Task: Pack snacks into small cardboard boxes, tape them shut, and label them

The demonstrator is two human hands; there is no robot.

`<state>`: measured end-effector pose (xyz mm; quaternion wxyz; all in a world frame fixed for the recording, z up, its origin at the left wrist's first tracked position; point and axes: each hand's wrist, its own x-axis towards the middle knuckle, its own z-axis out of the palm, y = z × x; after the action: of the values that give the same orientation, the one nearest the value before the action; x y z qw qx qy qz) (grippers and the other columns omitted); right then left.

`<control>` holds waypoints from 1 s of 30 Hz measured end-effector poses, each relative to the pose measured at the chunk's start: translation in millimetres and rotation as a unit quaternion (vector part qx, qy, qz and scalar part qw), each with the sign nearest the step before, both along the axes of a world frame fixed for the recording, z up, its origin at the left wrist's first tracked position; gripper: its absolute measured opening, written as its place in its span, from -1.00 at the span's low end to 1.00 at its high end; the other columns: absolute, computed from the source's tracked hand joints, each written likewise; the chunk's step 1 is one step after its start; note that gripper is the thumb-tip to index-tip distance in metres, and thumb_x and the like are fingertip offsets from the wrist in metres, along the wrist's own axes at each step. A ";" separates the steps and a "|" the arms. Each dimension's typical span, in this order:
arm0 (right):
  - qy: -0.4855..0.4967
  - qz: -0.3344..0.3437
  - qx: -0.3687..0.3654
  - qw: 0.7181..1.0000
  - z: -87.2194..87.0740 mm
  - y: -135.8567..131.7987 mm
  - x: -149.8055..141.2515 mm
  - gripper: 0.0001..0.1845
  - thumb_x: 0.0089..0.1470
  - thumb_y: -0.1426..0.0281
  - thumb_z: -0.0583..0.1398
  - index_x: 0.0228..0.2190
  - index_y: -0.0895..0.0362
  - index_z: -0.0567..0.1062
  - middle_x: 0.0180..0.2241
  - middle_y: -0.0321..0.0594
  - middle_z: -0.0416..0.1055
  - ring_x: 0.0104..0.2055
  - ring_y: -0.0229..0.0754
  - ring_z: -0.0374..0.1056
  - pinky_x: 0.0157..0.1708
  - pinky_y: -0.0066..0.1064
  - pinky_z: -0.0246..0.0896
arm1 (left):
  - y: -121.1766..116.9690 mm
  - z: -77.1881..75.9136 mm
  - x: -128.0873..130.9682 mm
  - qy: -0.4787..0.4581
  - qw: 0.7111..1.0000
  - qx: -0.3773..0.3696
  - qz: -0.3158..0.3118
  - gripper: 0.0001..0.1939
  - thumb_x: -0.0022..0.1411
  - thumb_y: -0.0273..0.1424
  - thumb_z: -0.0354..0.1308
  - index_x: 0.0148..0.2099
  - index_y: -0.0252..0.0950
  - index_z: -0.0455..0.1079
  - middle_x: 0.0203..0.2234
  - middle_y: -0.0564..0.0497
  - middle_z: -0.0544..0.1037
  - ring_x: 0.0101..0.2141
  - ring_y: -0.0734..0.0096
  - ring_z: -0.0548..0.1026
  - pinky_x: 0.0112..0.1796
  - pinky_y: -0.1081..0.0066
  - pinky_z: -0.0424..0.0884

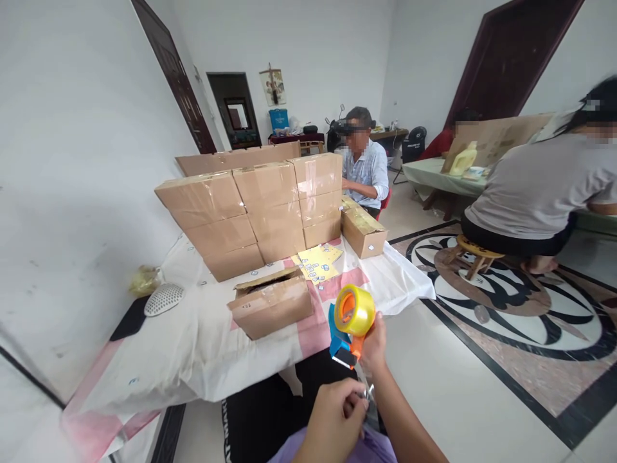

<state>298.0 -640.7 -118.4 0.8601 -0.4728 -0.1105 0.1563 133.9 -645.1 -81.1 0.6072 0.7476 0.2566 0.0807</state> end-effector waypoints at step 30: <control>-0.077 0.087 0.071 0.991 -2.9 -41.9 -21.1 -0.67 0.16 0.24 0.34 -0.06 0.04 0.51 -0.22 -0.13 0.64 -0.23 0.01 0.58 -0.21 -0.16 0.49 | 17.9 -25.5 -24.1 0.083 0.995 -0.033 0.050 -0.68 0.07 -0.24 0.27 -0.18 -0.32 0.66 -0.59 0.04 0.55 -0.66 0.53 0.35 -0.56 0.48 0.28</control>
<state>276.9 -682.6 -121.4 0.8635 -0.4097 -0.2280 0.1859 109.9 -627.2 -106.6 0.6033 0.7177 0.3453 0.0398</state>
